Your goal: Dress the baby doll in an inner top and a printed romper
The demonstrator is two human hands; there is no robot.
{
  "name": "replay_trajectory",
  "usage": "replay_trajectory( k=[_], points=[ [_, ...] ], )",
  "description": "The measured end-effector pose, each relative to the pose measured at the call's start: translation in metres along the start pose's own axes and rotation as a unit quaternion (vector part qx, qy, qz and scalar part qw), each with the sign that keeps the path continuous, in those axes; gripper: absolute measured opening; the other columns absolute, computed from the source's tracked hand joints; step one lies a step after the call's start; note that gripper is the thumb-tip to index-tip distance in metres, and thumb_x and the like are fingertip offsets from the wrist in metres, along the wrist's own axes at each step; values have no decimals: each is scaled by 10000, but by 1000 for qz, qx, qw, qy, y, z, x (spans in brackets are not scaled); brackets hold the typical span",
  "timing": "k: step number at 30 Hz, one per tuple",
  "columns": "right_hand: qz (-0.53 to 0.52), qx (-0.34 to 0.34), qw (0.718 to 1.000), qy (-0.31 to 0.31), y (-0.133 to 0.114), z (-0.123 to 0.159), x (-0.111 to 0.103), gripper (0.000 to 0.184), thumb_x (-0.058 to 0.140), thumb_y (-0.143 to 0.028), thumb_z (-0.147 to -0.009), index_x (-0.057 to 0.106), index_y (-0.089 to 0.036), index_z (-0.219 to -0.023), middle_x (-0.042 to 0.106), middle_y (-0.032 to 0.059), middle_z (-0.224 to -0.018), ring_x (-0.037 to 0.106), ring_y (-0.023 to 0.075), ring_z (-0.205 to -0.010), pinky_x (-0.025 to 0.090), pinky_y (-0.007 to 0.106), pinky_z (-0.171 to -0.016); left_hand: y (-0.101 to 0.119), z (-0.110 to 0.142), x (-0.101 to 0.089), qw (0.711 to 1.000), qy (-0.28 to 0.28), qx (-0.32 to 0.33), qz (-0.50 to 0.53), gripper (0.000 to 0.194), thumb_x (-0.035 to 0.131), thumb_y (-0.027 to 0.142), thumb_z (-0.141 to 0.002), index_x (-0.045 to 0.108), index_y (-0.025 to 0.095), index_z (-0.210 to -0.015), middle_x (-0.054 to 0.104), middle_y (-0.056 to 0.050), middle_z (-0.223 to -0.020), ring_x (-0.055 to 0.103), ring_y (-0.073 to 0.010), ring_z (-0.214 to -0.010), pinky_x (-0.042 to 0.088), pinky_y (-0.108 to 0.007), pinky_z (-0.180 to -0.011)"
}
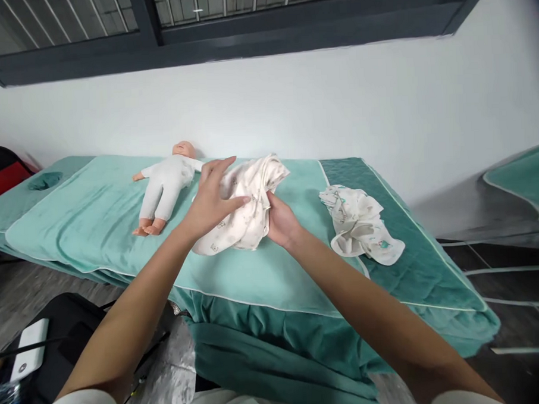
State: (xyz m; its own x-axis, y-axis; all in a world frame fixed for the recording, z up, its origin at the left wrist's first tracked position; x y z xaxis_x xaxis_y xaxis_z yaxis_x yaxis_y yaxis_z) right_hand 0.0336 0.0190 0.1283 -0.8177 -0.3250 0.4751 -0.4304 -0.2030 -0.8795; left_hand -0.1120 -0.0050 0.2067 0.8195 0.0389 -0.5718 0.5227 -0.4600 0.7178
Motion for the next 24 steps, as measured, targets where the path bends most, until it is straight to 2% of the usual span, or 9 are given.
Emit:
replay_trajectory(
  k=[4,8,10,13,15,18,20,22,24],
  points=[
    [-11,30,998,-47,5,-2,20,561,451,-615,-929,648,-253,-1310,772,67,-1176,673,298,-1230,565,474,-1035,-25,19,-2,999,19,-17,-23,974,825,442,-747,308,319,-1562,370,-118,-1623,364,-336,-1514,385,-506,-1220],
    [27,72,989,-124,28,-1,37,529,559,-630,-924,659,-285,-1313,747,55,-1243,671,277,-1234,570,437,-1021,-63,51,-6,991,105,-83,-6,810,742,416,-823,345,263,-1513,474,-117,-1570,486,-299,-1438,421,-461,-1197],
    [85,82,981,-153,41,0,35,504,655,-596,-904,659,-315,-1323,710,44,-1330,670,260,-1230,564,427,-1022,-93,75,-19,978,158,-137,-20,720,701,419,-844,390,236,-1467,532,-123,-1517,537,-288,-1387,454,-445,-1164],
    [181,99,965,-163,61,3,14,487,705,-569,-892,676,-333,-1316,668,58,-1401,684,252,-1199,559,440,-1014,-142,128,-61,932,274,-226,-78,679,669,424,-835,407,234,-1432,546,-127,-1494,561,-273,-1354,464,-420,-1149],
    [211,112,962,-129,73,7,-8,447,748,-572,-850,731,-327,-1224,708,72,-1323,712,254,-1134,569,439,-988,-172,175,-101,877,355,-299,-122,689,649,460,-830,378,262,-1431,545,-122,-1482,582,-263,-1328,485,-406,-1120],
    [183,119,975,-49,84,13,-42,375,812,-561,-776,783,-310,-1053,753,80,-1193,734,250,-1029,594,431,-936,-194,249,-162,773,502,-320,-222,687,598,499,-847,305,237,-1410,489,-115,-1474,541,-279,-1350,462,-434,-1124],
    [138,122,983,-19,88,17,-58,329,795,-552,-790,784,-326,-1029,759,70,-1157,738,244,-992,604,428,-914,-200,289,-192,726,535,-342,-264,670,508,476,-894,183,223,-1422,404,-98,-1501,462,-287,-1403,418,-444,-1153],
    [120,126,985,-8,90,19,-66,289,772,-540,-810,787,-342,-1021,759,61,-1131,737,243,-977,611,429,-905,-202,321,-213,686,546,-385,-289,569,425,419,-912,176,218,-1383,359,-91,-1460,331,-316,-1472,319,-501,-1209],
    [127,135,983,-10,90,19,-67,273,772,-530,-810,790,-349,-1015,758,58,-1115,733,241,-974,613,426,-905,-203,342,-222,693,508,-418,-295,493,414,396,-890,233,225,-1316,405,-88,-1342,147,-389,-1522,196,-608,-1229]
  ],
)
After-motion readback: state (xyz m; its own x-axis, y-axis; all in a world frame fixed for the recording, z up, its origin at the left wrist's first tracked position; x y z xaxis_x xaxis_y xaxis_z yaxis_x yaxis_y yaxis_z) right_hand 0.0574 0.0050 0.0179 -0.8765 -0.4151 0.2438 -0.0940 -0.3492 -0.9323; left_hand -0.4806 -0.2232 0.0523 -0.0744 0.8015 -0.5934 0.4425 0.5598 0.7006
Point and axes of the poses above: each hand's wrist, its own z-axis away from the middle knuckle, its own x-axis out of the palm, y = z × x, the point moved 3 cm from there along -z, towards the middle knuckle
